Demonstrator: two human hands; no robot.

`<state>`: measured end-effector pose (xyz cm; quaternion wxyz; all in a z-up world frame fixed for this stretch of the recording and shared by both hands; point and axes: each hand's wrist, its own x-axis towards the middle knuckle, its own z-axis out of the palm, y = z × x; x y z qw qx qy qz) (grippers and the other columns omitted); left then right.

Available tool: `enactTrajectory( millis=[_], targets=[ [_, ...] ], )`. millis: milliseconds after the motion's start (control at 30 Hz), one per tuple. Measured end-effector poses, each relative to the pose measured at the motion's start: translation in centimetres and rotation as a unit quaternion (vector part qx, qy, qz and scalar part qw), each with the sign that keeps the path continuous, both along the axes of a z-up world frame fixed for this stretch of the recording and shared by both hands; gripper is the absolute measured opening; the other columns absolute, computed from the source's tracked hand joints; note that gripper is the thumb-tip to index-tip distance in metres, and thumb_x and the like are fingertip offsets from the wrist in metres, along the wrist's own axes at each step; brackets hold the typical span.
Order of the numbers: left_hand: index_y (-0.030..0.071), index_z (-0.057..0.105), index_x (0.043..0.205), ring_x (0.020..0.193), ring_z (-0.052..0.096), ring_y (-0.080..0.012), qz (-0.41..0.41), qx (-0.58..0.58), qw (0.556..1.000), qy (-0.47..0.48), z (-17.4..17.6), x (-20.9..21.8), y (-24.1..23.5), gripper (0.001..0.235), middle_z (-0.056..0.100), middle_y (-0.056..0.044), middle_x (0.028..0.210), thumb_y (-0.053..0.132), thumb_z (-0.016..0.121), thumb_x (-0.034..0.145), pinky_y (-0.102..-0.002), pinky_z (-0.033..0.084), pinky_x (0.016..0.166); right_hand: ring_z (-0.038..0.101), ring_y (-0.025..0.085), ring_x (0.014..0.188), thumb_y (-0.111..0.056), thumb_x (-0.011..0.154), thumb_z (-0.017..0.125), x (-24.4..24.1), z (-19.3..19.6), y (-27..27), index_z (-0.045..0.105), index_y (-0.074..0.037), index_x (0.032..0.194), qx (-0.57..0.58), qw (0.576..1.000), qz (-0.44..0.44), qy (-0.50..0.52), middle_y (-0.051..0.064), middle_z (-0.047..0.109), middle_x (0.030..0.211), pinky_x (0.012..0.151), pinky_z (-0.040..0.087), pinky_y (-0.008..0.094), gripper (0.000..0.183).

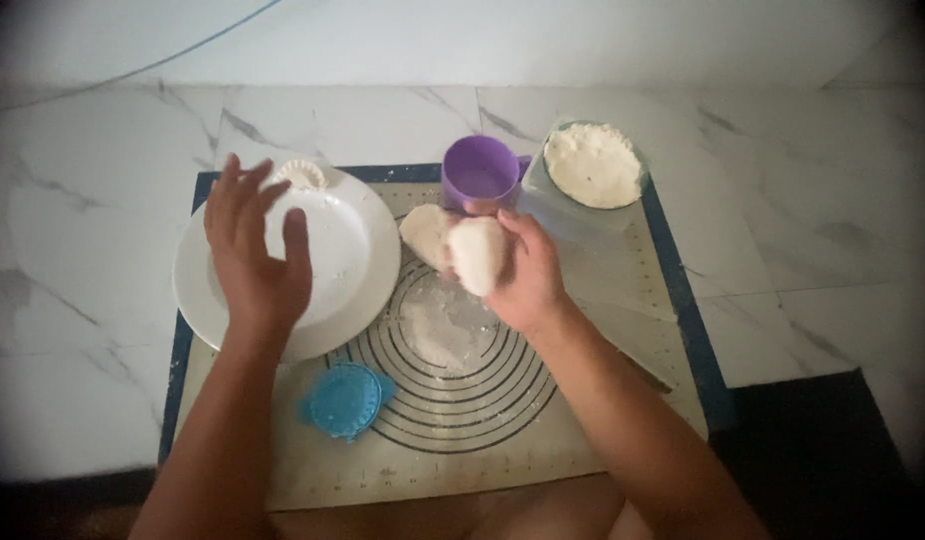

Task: A person is sitting on the floor, cutting dough with a knife and using a plastic mold to shape individual pastries on a silicone mat.

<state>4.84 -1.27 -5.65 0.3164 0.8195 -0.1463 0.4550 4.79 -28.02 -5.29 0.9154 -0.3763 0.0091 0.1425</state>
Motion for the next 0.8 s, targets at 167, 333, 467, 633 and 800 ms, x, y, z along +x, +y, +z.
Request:
enactTrajectory(
  millis=[167, 333, 467, 633, 800],
  targets=[
    [0.003, 0.070, 0.122, 0.139, 0.051, -0.0484, -0.066, -0.018, 0.997, 0.024, 4.4, -2.9, -3.3, 0.024, 0.066, -0.019, 0.131, -0.003, 0.069, 0.099, -0.060, 0.038, 0.118, 0.069, 0.033, 0.120, -0.029, 0.097, 0.065, 0.5, -0.6, -0.2, 0.055, -0.018, 0.136, -0.018, 0.999, 0.039, -0.030, 0.016, 0.065, 0.140, 0.103, 0.056, 0.049, 0.042],
    [0.002, 0.071, 0.118, 0.130, 0.058, -0.0527, -0.185, -0.032, 0.970, 0.152, 7.7, -3.7, -5.9, 0.024, 0.070, -0.023, 0.120, 0.001, 0.068, 0.094, -0.065, 0.043, 0.110, 0.072, 0.028, 0.101, -0.036, 0.090, 0.076, 0.6, -1.0, -0.7, 0.063, -0.017, 0.125, -0.020, 0.999, 0.000, 0.046, 0.007, 0.072, 0.120, 0.078, 0.061, 0.036, 0.042],
    [0.005, 0.070, 0.121, 0.125, 0.063, -0.0471, -0.225, -0.059, 0.957, 0.175, 6.3, -1.4, -6.7, 0.024, 0.071, -0.019, 0.120, 0.005, 0.067, 0.097, -0.062, 0.046, 0.105, 0.073, 0.029, 0.087, -0.032, 0.087, 0.073, 0.7, -0.5, -0.1, 0.067, -0.015, 0.111, -0.021, 0.995, -0.028, 0.097, 0.006, 0.075, 0.104, 0.060, 0.058, 0.039, 0.030],
    [0.010, 0.069, 0.123, 0.121, 0.068, -0.0392, -0.229, -0.094, 0.949, 0.194, 3.0, -0.3, -6.2, 0.023, 0.072, -0.013, 0.116, 0.008, 0.064, 0.100, -0.058, 0.051, 0.104, 0.074, 0.030, 0.076, -0.038, 0.095, 0.069, 0.5, -1.5, -0.5, 0.067, -0.016, 0.093, -0.078, 0.996, 0.006, 0.044, 0.011, 0.073, 0.090, 0.039, 0.045, 0.027, 0.023],
    [0.007, 0.072, 0.116, 0.113, 0.069, -0.0364, -0.208, 0.003, 0.975, 0.078, 2.6, -0.5, -5.9, 0.022, 0.072, -0.011, 0.108, 0.000, 0.069, 0.095, -0.051, 0.053, 0.098, 0.071, 0.027, 0.059, -0.010, 0.090, 0.066, 0.3, -2.3, -0.7, 0.065, -0.011, 0.083, -0.093, 0.991, -0.046, -0.089, 0.010, 0.066, 0.075, 0.033, 0.047, 0.027, 0.007]
  ],
)
